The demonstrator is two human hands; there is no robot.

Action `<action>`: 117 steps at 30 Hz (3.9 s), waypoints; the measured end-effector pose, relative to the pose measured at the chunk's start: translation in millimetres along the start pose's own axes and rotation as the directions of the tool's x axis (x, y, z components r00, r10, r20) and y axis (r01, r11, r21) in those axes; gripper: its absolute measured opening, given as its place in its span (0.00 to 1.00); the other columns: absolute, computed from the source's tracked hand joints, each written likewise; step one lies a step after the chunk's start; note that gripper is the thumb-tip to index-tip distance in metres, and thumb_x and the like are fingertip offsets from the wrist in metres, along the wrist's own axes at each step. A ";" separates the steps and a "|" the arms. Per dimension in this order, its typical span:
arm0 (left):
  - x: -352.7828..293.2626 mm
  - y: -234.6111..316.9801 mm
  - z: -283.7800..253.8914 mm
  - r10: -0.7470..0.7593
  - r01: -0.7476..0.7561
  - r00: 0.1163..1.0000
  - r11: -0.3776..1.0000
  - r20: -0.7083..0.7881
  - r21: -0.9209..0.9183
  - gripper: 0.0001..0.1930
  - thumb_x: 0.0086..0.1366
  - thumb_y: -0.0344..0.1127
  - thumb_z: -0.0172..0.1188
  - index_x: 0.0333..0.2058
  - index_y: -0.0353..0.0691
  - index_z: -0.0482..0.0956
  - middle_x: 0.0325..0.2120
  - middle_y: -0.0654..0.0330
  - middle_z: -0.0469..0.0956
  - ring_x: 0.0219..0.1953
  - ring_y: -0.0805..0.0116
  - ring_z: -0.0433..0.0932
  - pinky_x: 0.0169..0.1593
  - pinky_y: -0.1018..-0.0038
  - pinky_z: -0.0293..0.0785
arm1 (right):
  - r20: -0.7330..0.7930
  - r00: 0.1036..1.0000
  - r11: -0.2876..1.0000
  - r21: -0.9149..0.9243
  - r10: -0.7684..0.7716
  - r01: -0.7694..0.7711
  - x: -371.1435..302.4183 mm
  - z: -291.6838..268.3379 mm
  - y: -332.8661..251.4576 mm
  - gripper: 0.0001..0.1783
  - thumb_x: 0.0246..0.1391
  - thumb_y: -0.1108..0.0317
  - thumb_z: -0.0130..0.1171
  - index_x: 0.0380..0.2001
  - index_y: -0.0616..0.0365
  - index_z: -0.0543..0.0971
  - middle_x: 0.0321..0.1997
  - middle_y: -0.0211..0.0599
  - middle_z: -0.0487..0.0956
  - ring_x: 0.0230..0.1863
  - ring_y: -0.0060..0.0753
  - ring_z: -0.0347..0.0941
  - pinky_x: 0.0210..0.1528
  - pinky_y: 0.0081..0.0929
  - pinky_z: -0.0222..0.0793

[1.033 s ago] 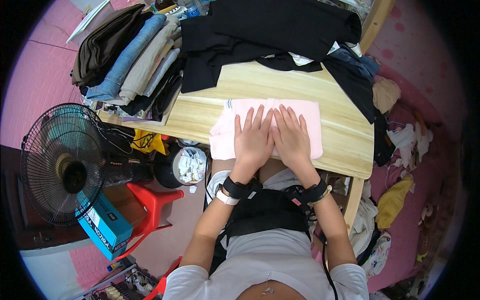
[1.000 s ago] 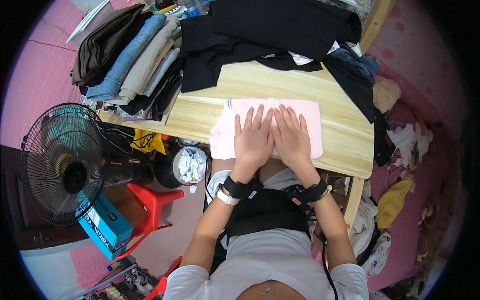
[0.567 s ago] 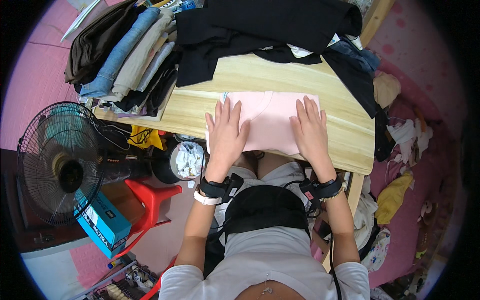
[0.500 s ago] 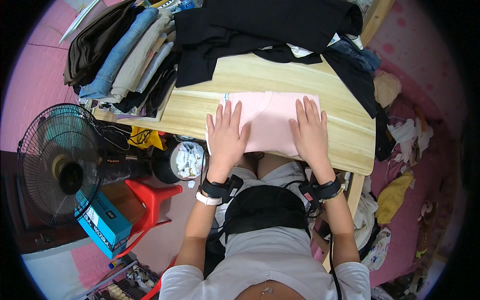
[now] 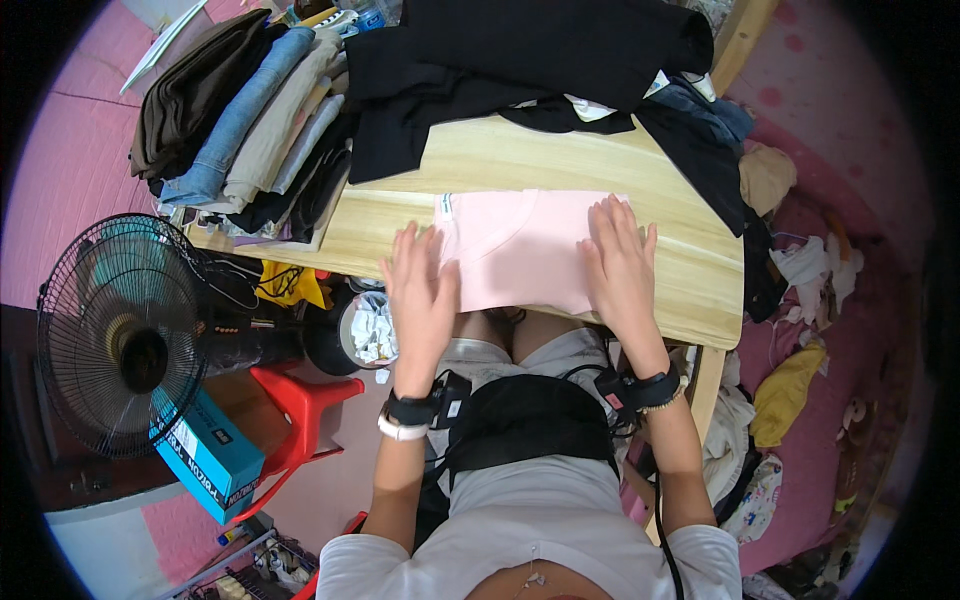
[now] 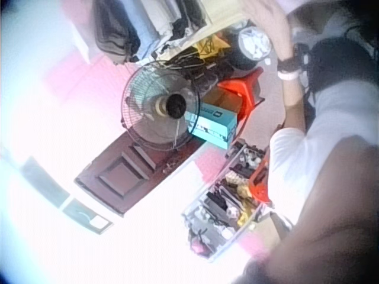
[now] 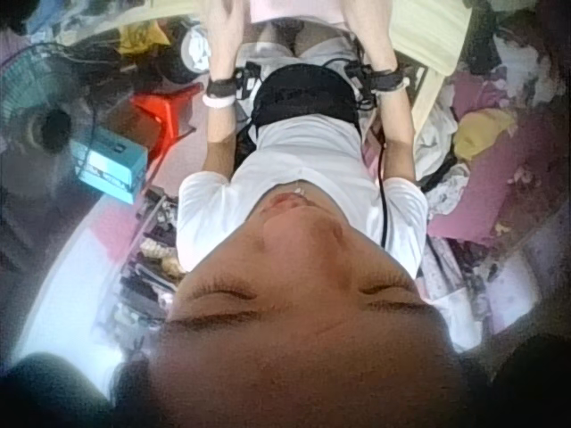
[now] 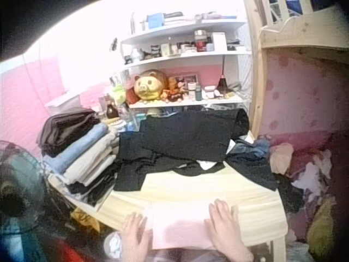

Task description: The person folds a pink t-shirt on a wooden table by hand, bringing the sleeves and sides to the center and then folding the bottom of the shirt up to the collar.

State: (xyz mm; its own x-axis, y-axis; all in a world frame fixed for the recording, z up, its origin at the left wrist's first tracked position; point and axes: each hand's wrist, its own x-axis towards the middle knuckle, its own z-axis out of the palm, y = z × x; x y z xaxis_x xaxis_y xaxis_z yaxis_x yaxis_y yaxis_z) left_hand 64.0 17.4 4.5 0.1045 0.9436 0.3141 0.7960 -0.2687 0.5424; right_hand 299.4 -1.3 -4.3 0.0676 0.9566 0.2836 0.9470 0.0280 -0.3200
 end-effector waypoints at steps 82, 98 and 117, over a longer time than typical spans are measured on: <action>-38.2 4.3 -8.5 0.330 -0.263 0.877 0.938 0.350 -0.226 0.26 0.52 0.42 0.63 0.51 0.44 0.74 0.56 0.55 0.67 0.67 0.50 0.54 0.67 0.45 0.39 | 0.259 0.841 0.709 0.679 -0.475 0.191 -23.8 -31.3 5.0 0.24 0.37 0.78 0.63 0.43 0.59 0.79 0.51 0.40 0.77 0.58 0.39 0.70 0.68 0.43 0.50; 17.5 4.7 22.9 -0.080 0.276 0.957 0.560 0.281 -0.781 0.16 0.64 0.36 0.55 0.46 0.30 0.74 0.34 0.59 0.80 0.35 0.69 0.76 0.41 0.75 0.71 | 0.297 0.953 0.296 0.906 0.065 -0.303 23.9 -8.0 4.9 0.10 0.52 0.70 0.59 0.35 0.66 0.77 0.28 0.36 0.77 0.31 0.18 0.70 0.35 0.20 0.67; 40.1 27.4 0.5 0.123 -0.135 0.989 0.976 -0.081 -0.172 0.19 0.62 0.38 0.55 0.49 0.34 0.70 0.48 0.42 0.72 0.51 0.44 0.71 0.53 0.63 0.66 | -0.123 0.987 0.916 0.399 0.103 -0.046 26.1 -34.6 -10.5 0.18 0.49 0.72 0.58 0.45 0.64 0.70 0.36 0.50 0.74 0.38 0.51 0.72 0.42 0.40 0.67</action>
State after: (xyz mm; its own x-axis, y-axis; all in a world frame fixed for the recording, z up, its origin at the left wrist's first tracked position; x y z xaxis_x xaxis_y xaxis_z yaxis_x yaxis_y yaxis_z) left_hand 90.3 47.9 31.6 0.1528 0.8847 0.4404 0.6603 -0.4230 0.6205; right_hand 302.0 13.4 37.7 0.2033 0.9112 0.3583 0.7389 0.0973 -0.6668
